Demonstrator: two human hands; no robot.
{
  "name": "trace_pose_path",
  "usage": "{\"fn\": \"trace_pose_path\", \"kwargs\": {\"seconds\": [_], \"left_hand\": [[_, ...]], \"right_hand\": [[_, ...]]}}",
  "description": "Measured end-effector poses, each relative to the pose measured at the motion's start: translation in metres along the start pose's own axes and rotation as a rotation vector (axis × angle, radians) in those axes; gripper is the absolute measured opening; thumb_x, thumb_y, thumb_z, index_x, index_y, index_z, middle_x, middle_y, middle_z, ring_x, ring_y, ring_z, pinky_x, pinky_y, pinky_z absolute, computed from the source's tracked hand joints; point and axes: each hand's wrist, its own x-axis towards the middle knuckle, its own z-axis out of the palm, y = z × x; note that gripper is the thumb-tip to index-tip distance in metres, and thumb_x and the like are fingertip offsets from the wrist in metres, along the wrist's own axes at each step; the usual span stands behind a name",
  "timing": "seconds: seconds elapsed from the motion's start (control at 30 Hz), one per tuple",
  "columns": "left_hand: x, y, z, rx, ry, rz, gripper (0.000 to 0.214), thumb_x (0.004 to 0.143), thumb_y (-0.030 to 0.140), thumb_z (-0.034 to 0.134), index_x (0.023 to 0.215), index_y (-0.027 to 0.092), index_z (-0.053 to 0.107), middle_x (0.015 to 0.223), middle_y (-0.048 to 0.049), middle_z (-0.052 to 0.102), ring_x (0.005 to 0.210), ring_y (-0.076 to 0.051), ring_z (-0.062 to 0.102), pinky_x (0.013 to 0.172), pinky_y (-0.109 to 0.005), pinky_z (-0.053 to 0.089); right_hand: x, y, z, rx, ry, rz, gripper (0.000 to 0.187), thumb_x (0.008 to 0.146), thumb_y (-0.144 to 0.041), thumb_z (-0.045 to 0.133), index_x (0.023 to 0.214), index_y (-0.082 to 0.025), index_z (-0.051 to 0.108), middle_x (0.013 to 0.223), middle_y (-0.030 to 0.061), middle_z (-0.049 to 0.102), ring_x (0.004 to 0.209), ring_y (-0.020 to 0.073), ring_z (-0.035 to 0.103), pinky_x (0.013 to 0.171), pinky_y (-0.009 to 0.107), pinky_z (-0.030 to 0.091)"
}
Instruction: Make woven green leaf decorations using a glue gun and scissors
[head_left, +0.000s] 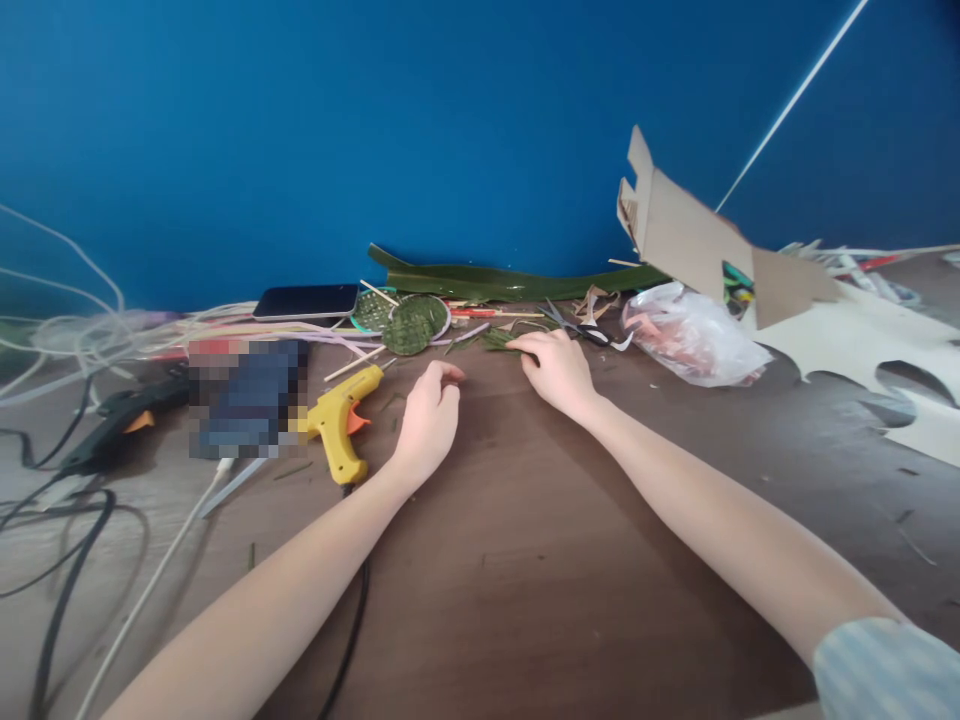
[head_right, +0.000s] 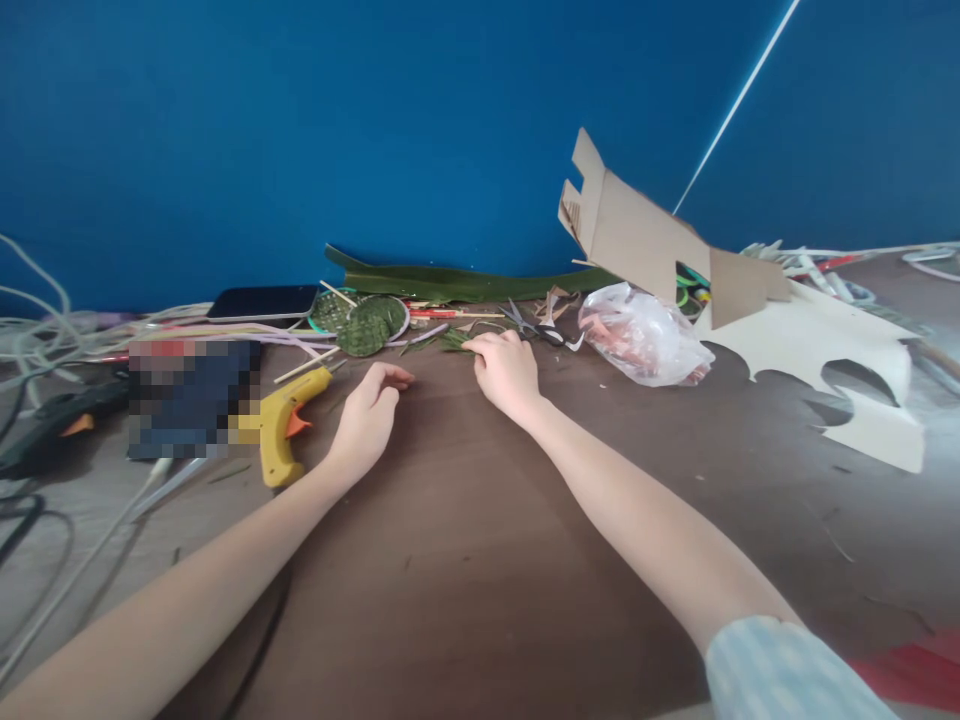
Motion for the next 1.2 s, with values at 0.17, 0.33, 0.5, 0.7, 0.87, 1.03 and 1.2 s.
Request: {"fn": "trace_pose_path", "kwargs": {"seconds": [0.17,0.33,0.5,0.7,0.87,1.03,1.2], "left_hand": [[0.001,-0.003,0.001,-0.064,0.007,-0.010,0.019,0.073,0.013,0.035,0.082,0.021,0.051,0.090,-0.0036,0.063,0.089,-0.017,0.058,0.088,-0.036,0.042],[0.003,-0.005,0.001,-0.159,0.036,-0.019,0.019,0.073,0.014,0.035,0.078,0.020,0.052,0.085,-0.0021,0.063,0.084,-0.016,0.058,0.085,-0.033,0.044],[0.005,-0.004,0.001,-0.247,0.072,-0.066,0.021,0.070,0.011,0.033,0.074,0.019,0.051,0.082,-0.0017,0.064,0.079,-0.014,0.058,0.081,-0.031,0.044],[0.005,-0.002,0.002,-0.274,0.075,-0.074,0.020,0.070,0.010,0.034,0.074,0.018,0.052,0.081,-0.0018,0.063,0.078,-0.014,0.058,0.081,-0.029,0.044],[0.005,-0.002,0.003,-0.289,0.066,-0.075,0.020,0.070,0.010,0.034,0.074,0.018,0.052,0.080,-0.0017,0.062,0.077,-0.013,0.057,0.081,-0.029,0.043],[0.004,-0.003,0.003,-0.282,0.060,-0.060,0.019,0.070,0.011,0.035,0.074,0.018,0.052,0.079,-0.0014,0.062,0.078,-0.014,0.057,0.081,-0.029,0.043],[0.004,-0.004,0.003,-0.298,0.059,-0.071,0.019,0.071,0.012,0.035,0.074,0.018,0.053,0.079,-0.0013,0.062,0.077,-0.014,0.057,0.080,-0.029,0.042]], "right_hand": [[0.006,0.007,-0.002,0.181,0.016,0.054,0.036,0.071,-0.007,0.050,0.093,-0.026,0.070,0.109,0.0032,0.066,0.097,0.0265,0.054,0.081,0.046,0.040],[0.016,0.011,-0.016,0.481,0.000,0.095,0.032,0.065,-0.009,0.054,0.091,-0.020,0.069,0.102,0.0044,0.068,0.097,0.0224,0.058,0.083,0.040,0.042],[0.020,0.017,-0.027,0.408,0.006,0.166,0.014,0.070,-0.018,0.054,0.073,-0.018,0.067,0.076,0.0032,0.066,0.070,0.0172,0.057,0.070,0.035,0.042],[0.019,0.020,-0.027,0.180,-0.207,0.167,0.015,0.065,-0.028,0.067,0.073,-0.018,0.059,0.059,-0.0025,0.052,0.055,0.0133,0.047,0.054,0.027,0.033],[0.019,0.017,-0.029,0.165,-0.275,0.243,0.016,0.066,-0.023,0.067,0.075,-0.019,0.054,0.060,-0.0048,0.049,0.054,0.0112,0.045,0.054,0.025,0.031],[0.020,0.015,-0.032,0.178,-0.299,0.285,0.019,0.068,-0.026,0.065,0.083,-0.018,0.056,0.061,-0.0047,0.049,0.055,0.0105,0.044,0.054,0.024,0.031],[0.021,0.017,-0.033,0.160,-0.298,0.289,0.013,0.072,-0.031,0.061,0.076,-0.019,0.058,0.062,-0.0023,0.052,0.056,0.0114,0.046,0.054,0.025,0.031]]}}
